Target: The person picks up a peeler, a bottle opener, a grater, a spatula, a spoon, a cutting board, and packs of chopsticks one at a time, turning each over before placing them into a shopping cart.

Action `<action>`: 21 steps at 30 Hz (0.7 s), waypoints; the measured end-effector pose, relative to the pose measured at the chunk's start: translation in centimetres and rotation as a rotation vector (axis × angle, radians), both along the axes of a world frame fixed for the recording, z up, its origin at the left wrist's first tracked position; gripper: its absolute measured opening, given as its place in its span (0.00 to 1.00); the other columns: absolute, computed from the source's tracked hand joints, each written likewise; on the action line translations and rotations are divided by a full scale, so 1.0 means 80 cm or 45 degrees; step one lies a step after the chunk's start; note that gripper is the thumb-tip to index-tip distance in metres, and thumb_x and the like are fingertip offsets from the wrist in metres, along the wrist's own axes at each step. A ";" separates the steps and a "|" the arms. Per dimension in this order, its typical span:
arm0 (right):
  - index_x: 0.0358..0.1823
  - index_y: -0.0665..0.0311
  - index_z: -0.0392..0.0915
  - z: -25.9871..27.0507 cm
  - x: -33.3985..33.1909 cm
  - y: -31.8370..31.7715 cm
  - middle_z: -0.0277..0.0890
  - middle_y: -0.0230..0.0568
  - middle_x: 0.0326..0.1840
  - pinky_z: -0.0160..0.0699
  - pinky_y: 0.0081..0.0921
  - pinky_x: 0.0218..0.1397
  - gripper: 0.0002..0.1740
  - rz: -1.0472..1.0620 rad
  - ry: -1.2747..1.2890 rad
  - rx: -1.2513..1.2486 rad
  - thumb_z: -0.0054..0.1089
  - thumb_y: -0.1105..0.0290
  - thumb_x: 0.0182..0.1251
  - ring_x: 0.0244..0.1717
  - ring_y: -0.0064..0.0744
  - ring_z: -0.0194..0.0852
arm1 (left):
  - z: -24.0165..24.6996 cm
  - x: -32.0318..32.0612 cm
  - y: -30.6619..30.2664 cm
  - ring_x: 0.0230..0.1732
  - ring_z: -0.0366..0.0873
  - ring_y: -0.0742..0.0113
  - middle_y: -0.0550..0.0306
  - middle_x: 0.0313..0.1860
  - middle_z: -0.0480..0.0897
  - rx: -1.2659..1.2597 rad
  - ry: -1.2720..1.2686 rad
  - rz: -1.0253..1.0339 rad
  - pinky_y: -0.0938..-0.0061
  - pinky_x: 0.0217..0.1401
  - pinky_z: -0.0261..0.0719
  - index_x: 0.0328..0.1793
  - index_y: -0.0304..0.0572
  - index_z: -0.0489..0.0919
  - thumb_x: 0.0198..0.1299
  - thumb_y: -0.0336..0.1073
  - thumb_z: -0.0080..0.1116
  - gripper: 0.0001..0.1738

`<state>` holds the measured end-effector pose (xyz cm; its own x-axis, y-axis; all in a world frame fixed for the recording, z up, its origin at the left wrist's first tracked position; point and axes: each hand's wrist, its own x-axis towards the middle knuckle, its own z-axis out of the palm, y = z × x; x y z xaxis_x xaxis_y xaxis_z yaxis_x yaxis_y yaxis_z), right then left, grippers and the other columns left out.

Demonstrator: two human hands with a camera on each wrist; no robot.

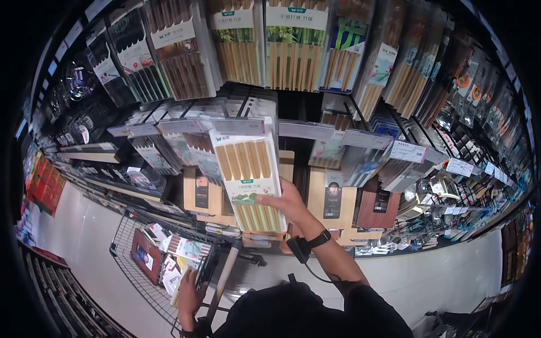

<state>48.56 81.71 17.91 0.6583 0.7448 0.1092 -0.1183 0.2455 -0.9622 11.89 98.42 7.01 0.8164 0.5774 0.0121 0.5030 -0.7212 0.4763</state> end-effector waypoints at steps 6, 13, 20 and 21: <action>0.65 0.70 0.70 -0.039 -0.036 -0.026 0.79 0.40 0.57 0.74 0.26 0.62 0.32 0.287 -0.073 -0.231 0.72 0.73 0.58 0.57 0.26 0.76 | 0.064 0.055 -0.051 0.66 0.72 0.44 0.39 0.65 0.73 -0.552 -0.355 0.055 0.60 0.69 0.68 0.68 0.34 0.71 0.66 0.37 0.59 0.26; 0.70 0.69 0.64 -0.112 -0.129 -0.058 0.71 0.40 0.66 0.68 0.29 0.69 0.31 0.616 0.590 -0.117 0.62 0.64 0.70 0.66 0.29 0.69 | 0.038 0.061 -0.121 0.77 0.57 0.57 0.47 0.75 0.65 -1.610 -0.727 -0.198 0.65 0.77 0.54 0.77 0.31 0.59 0.74 0.59 0.41 0.40; 0.71 0.68 0.64 -0.128 -0.144 -0.063 0.72 0.38 0.64 0.71 0.25 0.64 0.24 0.482 0.682 -0.217 0.49 0.64 0.79 0.62 0.26 0.71 | 0.039 0.073 -0.154 0.66 0.72 0.60 0.47 0.66 0.74 -2.102 -0.935 0.448 0.64 0.71 0.67 0.71 0.30 0.67 0.73 0.48 0.50 0.30; 0.71 0.67 0.63 -0.130 -0.141 -0.067 0.71 0.38 0.65 0.71 0.26 0.65 0.24 0.502 0.696 -0.213 0.49 0.65 0.79 0.62 0.26 0.71 | 0.038 0.072 -0.159 0.66 0.72 0.61 0.48 0.66 0.75 -2.131 -1.001 0.473 0.65 0.70 0.67 0.71 0.30 0.67 0.72 0.44 0.53 0.29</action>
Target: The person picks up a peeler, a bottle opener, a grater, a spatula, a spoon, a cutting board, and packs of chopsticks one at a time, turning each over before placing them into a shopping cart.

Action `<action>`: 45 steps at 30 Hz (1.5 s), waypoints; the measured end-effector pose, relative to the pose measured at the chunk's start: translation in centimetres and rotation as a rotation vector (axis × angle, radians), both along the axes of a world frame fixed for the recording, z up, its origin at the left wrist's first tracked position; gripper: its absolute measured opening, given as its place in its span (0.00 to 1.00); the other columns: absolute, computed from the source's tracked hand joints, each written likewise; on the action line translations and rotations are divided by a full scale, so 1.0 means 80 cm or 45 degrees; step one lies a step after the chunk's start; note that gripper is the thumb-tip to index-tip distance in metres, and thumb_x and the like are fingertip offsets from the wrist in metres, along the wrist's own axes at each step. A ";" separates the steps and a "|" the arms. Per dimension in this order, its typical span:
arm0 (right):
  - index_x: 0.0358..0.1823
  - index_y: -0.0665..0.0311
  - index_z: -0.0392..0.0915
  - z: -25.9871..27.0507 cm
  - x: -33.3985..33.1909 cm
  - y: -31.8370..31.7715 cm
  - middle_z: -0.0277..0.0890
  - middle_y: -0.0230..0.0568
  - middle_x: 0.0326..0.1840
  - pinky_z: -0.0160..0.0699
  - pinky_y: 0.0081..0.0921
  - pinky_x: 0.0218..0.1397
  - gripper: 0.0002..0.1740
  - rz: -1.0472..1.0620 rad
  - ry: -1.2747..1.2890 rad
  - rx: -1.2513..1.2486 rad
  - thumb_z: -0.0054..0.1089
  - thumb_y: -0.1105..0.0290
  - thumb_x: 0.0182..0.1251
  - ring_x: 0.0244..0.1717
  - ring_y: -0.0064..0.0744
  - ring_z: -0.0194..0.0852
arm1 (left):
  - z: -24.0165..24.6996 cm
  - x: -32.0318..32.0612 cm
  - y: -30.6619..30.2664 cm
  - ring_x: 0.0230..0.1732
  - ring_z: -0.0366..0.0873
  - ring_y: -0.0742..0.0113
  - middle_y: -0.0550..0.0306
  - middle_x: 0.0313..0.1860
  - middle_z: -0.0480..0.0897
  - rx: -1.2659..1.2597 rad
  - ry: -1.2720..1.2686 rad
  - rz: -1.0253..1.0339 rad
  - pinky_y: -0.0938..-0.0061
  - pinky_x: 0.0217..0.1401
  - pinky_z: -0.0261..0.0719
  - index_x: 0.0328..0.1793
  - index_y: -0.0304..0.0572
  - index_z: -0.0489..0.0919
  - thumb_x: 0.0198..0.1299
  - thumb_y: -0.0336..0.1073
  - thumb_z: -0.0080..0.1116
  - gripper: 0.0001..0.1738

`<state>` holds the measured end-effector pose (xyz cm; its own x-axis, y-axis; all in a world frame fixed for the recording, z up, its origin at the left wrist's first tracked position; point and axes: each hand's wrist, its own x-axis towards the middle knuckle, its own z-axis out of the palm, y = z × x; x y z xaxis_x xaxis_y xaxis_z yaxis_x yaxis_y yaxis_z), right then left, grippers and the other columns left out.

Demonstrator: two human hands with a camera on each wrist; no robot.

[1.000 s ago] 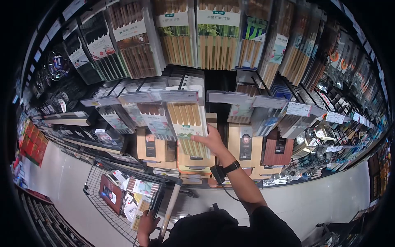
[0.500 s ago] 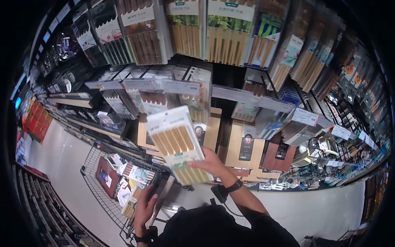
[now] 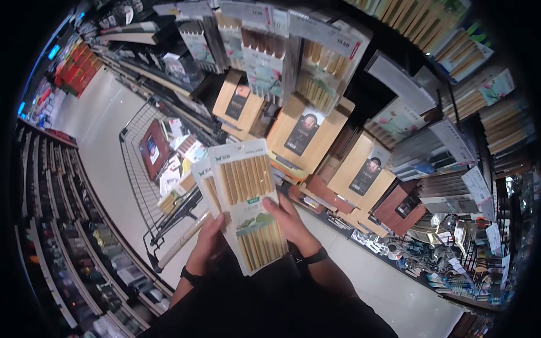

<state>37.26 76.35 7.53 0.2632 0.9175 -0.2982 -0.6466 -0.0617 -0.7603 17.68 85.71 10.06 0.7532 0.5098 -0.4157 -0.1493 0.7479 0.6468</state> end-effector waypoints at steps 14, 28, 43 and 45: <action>0.63 0.68 0.67 -0.033 0.053 -0.010 0.79 0.40 0.53 0.78 0.26 0.56 0.21 -0.154 0.010 0.064 0.51 0.61 0.77 0.52 0.28 0.79 | -0.010 -0.035 -0.032 0.46 0.83 0.65 0.53 0.46 0.83 0.159 0.332 0.831 0.71 0.48 0.81 0.56 0.36 0.74 0.67 0.35 0.60 0.15; 0.39 0.63 0.66 -0.038 0.026 -0.020 0.67 0.34 0.22 0.65 0.16 0.24 0.22 0.433 0.568 0.684 0.39 0.50 0.80 0.21 0.25 0.68 | 0.027 0.011 -0.032 0.24 0.69 0.72 0.58 0.27 0.70 -0.169 -0.534 0.237 0.82 0.26 0.68 0.38 0.42 0.67 0.71 0.59 0.49 0.25; 0.69 0.68 0.57 0.009 -0.004 -0.020 0.66 0.42 0.64 0.64 0.29 0.69 0.38 -0.024 -0.332 0.341 0.70 0.71 0.62 0.66 0.30 0.65 | 0.047 0.027 -0.057 0.64 0.72 0.67 0.52 0.62 0.75 0.754 0.335 0.267 0.71 0.65 0.71 0.73 0.37 0.61 0.56 0.24 0.69 0.40; 0.57 0.66 0.67 0.006 0.016 -0.021 0.74 0.44 0.56 0.74 0.29 0.62 0.31 0.322 -0.505 0.273 0.76 0.77 0.53 0.59 0.32 0.74 | 0.047 0.010 -0.047 0.62 0.74 0.65 0.51 0.59 0.78 0.906 0.407 0.145 0.70 0.65 0.72 0.69 0.37 0.66 0.56 0.24 0.68 0.35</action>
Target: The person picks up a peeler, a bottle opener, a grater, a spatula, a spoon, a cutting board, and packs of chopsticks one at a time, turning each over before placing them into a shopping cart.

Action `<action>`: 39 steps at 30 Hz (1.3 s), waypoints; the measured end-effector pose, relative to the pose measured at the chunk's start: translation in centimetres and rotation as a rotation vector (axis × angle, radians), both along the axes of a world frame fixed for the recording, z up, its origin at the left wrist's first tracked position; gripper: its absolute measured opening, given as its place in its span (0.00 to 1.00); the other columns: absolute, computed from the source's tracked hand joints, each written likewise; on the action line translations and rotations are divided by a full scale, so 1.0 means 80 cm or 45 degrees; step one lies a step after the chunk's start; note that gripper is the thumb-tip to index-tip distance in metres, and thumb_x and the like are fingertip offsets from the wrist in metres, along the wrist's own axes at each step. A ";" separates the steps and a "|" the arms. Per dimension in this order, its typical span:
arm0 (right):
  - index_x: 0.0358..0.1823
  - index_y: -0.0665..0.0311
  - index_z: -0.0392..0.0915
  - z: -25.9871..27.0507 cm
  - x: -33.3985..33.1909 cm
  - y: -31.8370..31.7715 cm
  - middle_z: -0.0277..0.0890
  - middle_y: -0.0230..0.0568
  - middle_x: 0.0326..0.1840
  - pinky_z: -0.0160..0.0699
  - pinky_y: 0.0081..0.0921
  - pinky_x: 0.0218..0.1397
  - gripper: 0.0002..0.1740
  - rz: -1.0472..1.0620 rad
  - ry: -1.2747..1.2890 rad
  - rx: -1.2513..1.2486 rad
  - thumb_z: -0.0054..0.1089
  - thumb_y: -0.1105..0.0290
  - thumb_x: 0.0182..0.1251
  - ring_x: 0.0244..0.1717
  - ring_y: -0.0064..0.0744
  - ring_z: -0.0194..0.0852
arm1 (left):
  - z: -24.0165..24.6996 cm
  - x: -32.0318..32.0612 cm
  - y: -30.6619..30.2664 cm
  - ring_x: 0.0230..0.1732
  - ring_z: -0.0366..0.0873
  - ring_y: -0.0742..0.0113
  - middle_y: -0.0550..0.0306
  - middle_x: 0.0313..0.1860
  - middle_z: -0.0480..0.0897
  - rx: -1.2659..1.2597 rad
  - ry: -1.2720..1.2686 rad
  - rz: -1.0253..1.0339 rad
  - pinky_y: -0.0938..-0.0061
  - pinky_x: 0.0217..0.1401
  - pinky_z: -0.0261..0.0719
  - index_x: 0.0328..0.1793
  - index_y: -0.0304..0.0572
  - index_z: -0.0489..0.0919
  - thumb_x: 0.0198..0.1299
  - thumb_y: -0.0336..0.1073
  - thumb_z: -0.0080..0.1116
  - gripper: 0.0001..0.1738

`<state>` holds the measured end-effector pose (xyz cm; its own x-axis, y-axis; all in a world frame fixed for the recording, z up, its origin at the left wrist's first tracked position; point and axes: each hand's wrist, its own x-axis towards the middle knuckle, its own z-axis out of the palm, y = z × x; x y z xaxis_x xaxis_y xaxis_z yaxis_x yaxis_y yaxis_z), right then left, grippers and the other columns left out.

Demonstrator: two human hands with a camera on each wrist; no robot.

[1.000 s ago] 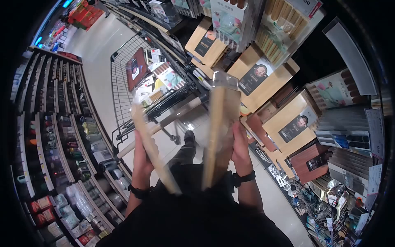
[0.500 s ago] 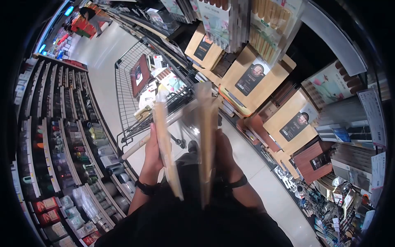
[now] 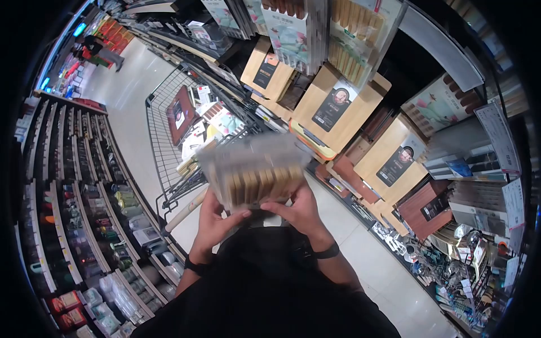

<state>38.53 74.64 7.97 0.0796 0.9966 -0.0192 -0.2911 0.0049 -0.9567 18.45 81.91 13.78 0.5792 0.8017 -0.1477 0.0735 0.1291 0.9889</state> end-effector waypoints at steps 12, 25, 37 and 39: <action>0.51 0.63 0.70 0.022 -0.059 0.035 0.77 0.47 0.52 0.78 0.33 0.58 0.28 -0.478 -0.400 0.499 0.76 0.80 0.49 0.53 0.40 0.77 | -0.014 -0.045 0.098 0.58 0.81 0.52 0.48 0.53 0.85 0.422 -0.262 -0.366 0.64 0.64 0.74 0.54 0.38 0.81 0.50 0.29 0.72 0.23; 0.69 0.70 0.58 0.041 -0.132 0.115 0.71 0.42 0.60 0.71 0.27 0.59 0.35 -0.564 -0.268 -0.102 0.66 0.74 0.64 0.57 0.27 0.72 | -0.028 -0.097 0.183 0.64 0.72 0.70 0.55 0.62 0.76 -0.226 -0.272 -0.324 0.72 0.67 0.70 0.71 0.35 0.65 0.56 0.27 0.70 0.38; 0.61 0.64 0.70 0.025 -0.137 0.117 0.78 0.33 0.45 0.78 0.25 0.48 0.18 -0.679 -0.579 -0.453 0.58 0.72 0.72 0.45 0.25 0.79 | -0.251 -0.219 0.531 0.47 0.83 0.61 0.50 0.51 0.83 -0.057 0.050 0.540 0.68 0.51 0.82 0.61 0.33 0.72 0.59 0.31 0.67 0.25; 0.60 0.63 0.71 0.026 -0.144 0.114 0.79 0.34 0.42 0.79 0.26 0.47 0.18 -0.724 -0.616 -0.487 0.58 0.72 0.71 0.44 0.26 0.79 | -0.309 -0.260 0.578 0.40 0.84 0.66 0.54 0.43 0.86 0.014 0.011 0.303 0.73 0.45 0.82 0.54 0.33 0.79 0.55 0.28 0.68 0.19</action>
<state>27.03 83.72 10.01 0.6541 0.7341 -0.1824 0.1004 -0.3232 -0.9410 -2.34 128.13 -10.94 0.3724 0.9171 -0.1423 0.0505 0.1331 0.9898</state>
